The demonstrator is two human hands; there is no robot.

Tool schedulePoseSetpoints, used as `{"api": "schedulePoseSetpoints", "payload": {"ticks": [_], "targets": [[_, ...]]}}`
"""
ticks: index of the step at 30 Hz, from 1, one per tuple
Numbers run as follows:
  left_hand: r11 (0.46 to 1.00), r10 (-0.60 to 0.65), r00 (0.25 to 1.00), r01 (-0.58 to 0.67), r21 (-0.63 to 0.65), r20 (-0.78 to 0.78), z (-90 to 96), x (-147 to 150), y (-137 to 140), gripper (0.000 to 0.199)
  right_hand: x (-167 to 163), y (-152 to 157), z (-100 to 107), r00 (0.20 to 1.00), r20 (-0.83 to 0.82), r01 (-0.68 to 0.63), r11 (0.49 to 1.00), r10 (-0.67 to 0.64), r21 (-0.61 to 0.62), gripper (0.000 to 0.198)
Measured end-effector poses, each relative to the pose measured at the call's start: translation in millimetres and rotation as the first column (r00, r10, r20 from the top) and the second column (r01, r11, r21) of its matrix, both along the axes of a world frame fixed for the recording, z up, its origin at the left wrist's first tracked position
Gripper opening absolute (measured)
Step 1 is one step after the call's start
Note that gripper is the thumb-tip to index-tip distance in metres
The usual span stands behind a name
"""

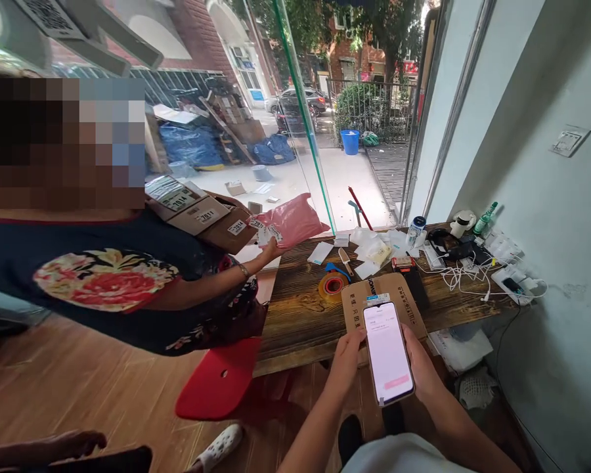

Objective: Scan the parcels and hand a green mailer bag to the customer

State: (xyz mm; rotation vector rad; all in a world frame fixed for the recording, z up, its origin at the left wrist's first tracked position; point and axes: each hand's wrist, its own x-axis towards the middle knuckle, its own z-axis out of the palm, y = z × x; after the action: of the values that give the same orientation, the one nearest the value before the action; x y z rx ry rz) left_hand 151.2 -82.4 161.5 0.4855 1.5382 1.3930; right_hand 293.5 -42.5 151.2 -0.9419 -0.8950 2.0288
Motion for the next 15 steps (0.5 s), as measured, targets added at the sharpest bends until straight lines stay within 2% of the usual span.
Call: {"api": "schedulePoseSetpoints", "payload": {"ticks": [5,8,10,13,15], "targets": [[0.999,0.04,0.999,-0.04,0.022,0.006,14.5,2,-5,0.056,-7,-1,-6,0.994,0.055,-0.095,0.995,0.094,0.012,0.072],[0.985,0.164,0.986,-0.164,0.045,0.003,8.8,0,-22,0.058,-17,0,-15,0.978,0.099,-0.184,0.983,0.183,0.004,0.074],[0.957,0.271,0.962,-0.274,0.097,0.042,-0.7,0,-42,0.058,-25,-2,-22,0.955,0.11,-0.275,0.961,0.274,-0.012,0.074],[0.885,0.418,0.901,-0.433,0.173,0.117,-17.6,-1,-86,0.066,-42,-14,-28,0.868,0.092,-0.49,0.872,0.489,-0.007,0.073],[0.813,0.545,0.827,-0.562,0.152,0.139,-29.3,-2,-128,0.073,-57,-31,-28,0.793,0.067,-0.608,0.794,0.606,0.017,0.071]]}}
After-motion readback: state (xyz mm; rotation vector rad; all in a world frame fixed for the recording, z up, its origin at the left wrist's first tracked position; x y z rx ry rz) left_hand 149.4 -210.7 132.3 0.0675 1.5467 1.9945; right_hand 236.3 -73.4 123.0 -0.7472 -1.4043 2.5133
